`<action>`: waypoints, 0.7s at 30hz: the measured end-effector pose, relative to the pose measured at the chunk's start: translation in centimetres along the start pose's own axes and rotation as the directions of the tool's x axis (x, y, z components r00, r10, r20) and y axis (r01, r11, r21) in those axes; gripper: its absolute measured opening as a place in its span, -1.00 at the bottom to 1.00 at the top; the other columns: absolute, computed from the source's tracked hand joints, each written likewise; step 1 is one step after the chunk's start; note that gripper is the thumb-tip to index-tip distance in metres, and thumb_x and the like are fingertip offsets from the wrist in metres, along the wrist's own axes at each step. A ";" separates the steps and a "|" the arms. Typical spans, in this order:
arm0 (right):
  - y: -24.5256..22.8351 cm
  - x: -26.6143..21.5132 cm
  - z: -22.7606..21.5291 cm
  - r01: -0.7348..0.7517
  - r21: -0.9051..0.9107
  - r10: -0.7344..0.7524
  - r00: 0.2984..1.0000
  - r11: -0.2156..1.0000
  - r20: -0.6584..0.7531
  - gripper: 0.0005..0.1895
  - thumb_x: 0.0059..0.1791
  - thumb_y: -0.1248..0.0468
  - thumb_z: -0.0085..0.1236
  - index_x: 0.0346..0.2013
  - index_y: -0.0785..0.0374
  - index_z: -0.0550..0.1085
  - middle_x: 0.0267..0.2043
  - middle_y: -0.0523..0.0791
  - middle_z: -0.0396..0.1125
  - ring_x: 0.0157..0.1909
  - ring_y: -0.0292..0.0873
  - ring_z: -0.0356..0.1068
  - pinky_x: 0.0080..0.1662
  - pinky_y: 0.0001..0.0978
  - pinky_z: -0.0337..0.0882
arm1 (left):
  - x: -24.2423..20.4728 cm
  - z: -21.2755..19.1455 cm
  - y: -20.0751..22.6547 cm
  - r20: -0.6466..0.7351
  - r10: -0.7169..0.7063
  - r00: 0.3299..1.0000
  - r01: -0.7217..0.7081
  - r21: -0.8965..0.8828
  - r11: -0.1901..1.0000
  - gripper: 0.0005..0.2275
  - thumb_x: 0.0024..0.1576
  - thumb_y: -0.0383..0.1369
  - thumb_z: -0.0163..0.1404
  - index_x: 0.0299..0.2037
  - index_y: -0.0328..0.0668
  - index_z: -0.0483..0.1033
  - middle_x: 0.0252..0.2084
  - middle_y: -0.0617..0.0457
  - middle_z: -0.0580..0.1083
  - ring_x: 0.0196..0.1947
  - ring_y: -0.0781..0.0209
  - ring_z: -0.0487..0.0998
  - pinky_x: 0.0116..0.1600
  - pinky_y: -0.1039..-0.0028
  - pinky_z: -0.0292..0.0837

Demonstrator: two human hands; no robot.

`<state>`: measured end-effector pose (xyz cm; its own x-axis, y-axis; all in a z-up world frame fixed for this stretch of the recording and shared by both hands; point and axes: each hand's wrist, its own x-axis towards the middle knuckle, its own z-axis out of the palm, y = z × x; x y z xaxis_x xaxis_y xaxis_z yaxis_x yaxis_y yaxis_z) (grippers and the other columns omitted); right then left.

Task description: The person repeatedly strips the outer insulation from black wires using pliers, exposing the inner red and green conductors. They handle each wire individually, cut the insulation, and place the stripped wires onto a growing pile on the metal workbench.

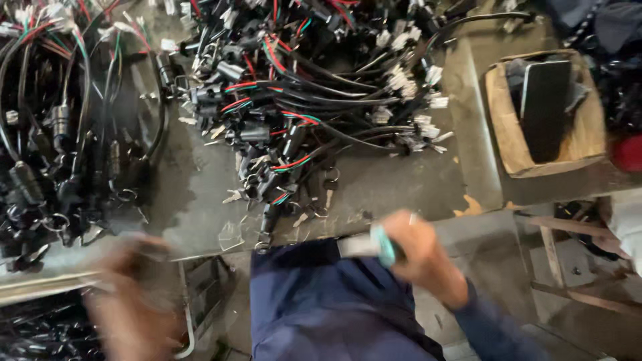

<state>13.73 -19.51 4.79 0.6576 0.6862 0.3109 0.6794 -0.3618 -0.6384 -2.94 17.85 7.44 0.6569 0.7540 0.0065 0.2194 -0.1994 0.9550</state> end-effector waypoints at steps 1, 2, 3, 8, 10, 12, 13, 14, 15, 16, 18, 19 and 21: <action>0.4 0.8 0.1 -0.055 -0.153 0.049 0.998 0.987 -0.041 -0.51 -0.25 0.42 0.22 -0.01 0.29 0.45 -0.04 0.02 0.40 0.04 0.10 0.41 0.05 -0.10 0.41 | 3.4 -2.1 -0.1 0.045 0.396 0.917 -0.370 0.470 0.802 -0.78 0.40 -0.39 -0.13 0.19 -0.27 0.22 0.09 -0.13 0.35 0.19 0.12 0.35 0.23 0.32 0.39; 0.7 1.3 0.2 -0.045 -0.274 0.035 0.998 0.961 -0.042 -0.50 -0.20 0.34 0.22 0.04 0.34 0.43 0.04 0.04 0.38 0.12 0.10 0.37 0.11 -0.05 0.35 | 5.5 -2.2 -0.7 0.147 0.525 0.838 -0.491 0.622 0.610 -0.74 0.37 -0.47 -0.11 0.23 -0.25 0.19 0.14 -0.16 0.33 0.25 0.07 0.33 0.29 0.31 0.36; 1.2 2.0 0.5 -0.028 -0.389 0.012 0.999 0.921 -0.042 -0.46 -0.14 0.26 0.23 0.10 0.39 0.41 0.11 0.05 0.37 0.19 0.10 0.33 0.18 -0.01 0.28 | 7.9 -2.2 -0.8 0.240 0.639 0.731 -0.565 0.737 0.370 -0.68 0.35 -0.55 -0.08 0.27 -0.24 0.16 0.18 -0.20 0.31 0.30 0.03 0.30 0.36 0.30 0.34; 1.8 2.9 1.5 -0.098 -0.482 0.054 0.993 0.871 -0.105 -0.51 0.05 0.35 0.05 0.28 0.38 0.35 0.32 0.04 0.29 0.43 0.05 0.19 0.41 -0.02 0.09 | 13.8 6.7 3.2 0.379 0.687 0.620 -0.759 0.511 0.403 -0.53 0.17 -0.59 0.07 0.32 -0.29 0.37 0.31 -0.21 0.35 0.35 -0.25 0.34 0.45 0.10 0.22; 1.3 1.8 1.3 -0.104 -0.447 0.069 0.993 0.888 -0.092 -0.52 0.04 0.42 0.04 0.29 0.34 0.36 0.35 0.01 0.29 0.46 0.02 0.18 0.44 -0.04 0.08 | 14.4 10.8 4.7 0.467 0.664 0.584 -0.797 0.483 0.362 -0.46 0.04 -0.62 0.02 0.31 -0.37 0.36 0.35 -0.34 0.35 0.32 -0.31 0.35 0.39 0.11 0.24; 0.7 1.0 0.8 -0.088 -0.348 0.062 0.995 0.933 -0.084 -0.51 0.02 0.41 0.07 0.27 0.35 0.37 0.35 0.02 0.27 0.46 0.05 0.17 0.43 -0.03 0.07 | 14.7 12.2 5.5 0.480 0.666 0.571 -0.821 0.339 0.460 -0.47 0.07 -0.62 0.03 0.32 -0.45 0.32 0.24 -0.41 0.34 0.21 -0.33 0.35 0.27 0.14 0.31; 0.7 1.0 0.4 -0.080 -0.297 0.056 0.995 0.951 -0.088 -0.51 0.01 0.41 0.09 0.26 0.35 0.37 0.35 0.02 0.27 0.46 0.06 0.16 0.43 -0.02 0.07 | 14.9 12.4 5.7 0.498 0.621 0.605 -0.796 0.393 0.461 -0.50 0.05 -0.60 0.06 0.27 -0.37 0.36 0.19 -0.33 0.38 0.17 -0.28 0.39 0.24 0.13 0.32; 0.9 1.3 0.0 -0.075 -0.272 0.054 0.995 0.959 -0.084 -0.50 -0.01 0.43 0.10 0.25 0.33 0.38 0.34 0.00 0.28 0.46 0.05 0.17 0.42 -0.01 0.06 | 15.4 12.3 5.7 0.513 0.573 0.639 -0.769 0.447 0.457 -0.52 0.02 -0.58 0.08 0.22 -0.29 0.41 0.13 -0.26 0.43 0.14 -0.24 0.42 0.20 0.12 0.32; 1.1 1.7 -0.3 -0.070 -0.246 0.052 0.996 0.967 -0.078 -0.49 -0.03 0.45 0.10 0.24 0.32 0.39 0.33 -0.02 0.29 0.45 0.04 0.17 0.42 -0.01 0.05 | 15.5 12.0 5.5 0.523 0.523 0.673 -0.739 0.501 0.451 -0.54 0.00 -0.57 0.10 0.17 -0.20 0.45 0.07 -0.18 0.47 0.10 -0.19 0.46 0.17 0.11 0.33; 1.4 2.1 -0.6 -0.064 -0.219 0.049 0.996 0.974 -0.073 -0.49 -0.05 0.46 0.11 0.23 0.30 0.41 0.32 -0.03 0.30 0.45 0.02 0.18 0.42 0.00 0.05 | 15.6 11.7 5.4 0.508 0.600 0.619 -0.784 0.451 0.427 -0.60 0.01 -0.54 0.12 0.10 -0.24 0.42 0.07 -0.17 0.47 0.09 -0.18 0.46 0.16 0.12 0.33; 2.0 3.0 -1.0 -0.015 -0.238 -0.006 0.996 0.971 -0.090 -0.48 -0.04 0.47 0.09 0.24 0.32 0.40 0.33 0.02 0.29 0.43 0.09 0.19 0.42 0.03 0.06 | 15.3 11.0 5.6 0.464 0.732 0.499 -0.862 0.350 0.366 -0.68 0.03 -0.49 0.17 -0.04 -0.30 0.37 0.08 -0.16 0.47 0.08 -0.16 0.47 0.14 0.12 0.33; 1.9 3.0 -0.9 0.004 -0.243 -0.028 0.995 0.970 -0.093 -0.48 -0.04 0.47 0.08 0.25 0.33 0.39 0.33 0.05 0.29 0.43 0.13 0.19 0.42 0.05 0.07 | 14.6 10.7 5.9 0.446 0.581 0.680 -0.728 0.324 0.604 -0.69 0.08 -0.44 0.15 -0.03 -0.28 0.35 0.01 -0.15 0.47 0.00 -0.09 0.49 0.08 0.18 0.36; 1.2 3.3 -0.4 -0.047 -0.193 -0.008 0.961 0.980 -0.277 -0.59 0.06 0.48 0.10 0.22 0.20 0.41 0.29 -0.06 0.34 0.42 0.01 0.27 0.39 -0.13 0.24 | 13.3 10.5 7.6 0.436 0.169 0.884 -0.302 0.257 0.918 -0.71 0.17 -0.34 0.11 -0.01 -0.24 0.31 -0.14 -0.11 0.47 -0.17 0.05 0.53 -0.04 0.29 0.43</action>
<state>16.79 -17.92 5.32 0.7166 0.4876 0.4988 0.6975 -0.5088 -0.5046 15.04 19.74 11.69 0.9321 0.3602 0.0380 0.1884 -0.5718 0.7985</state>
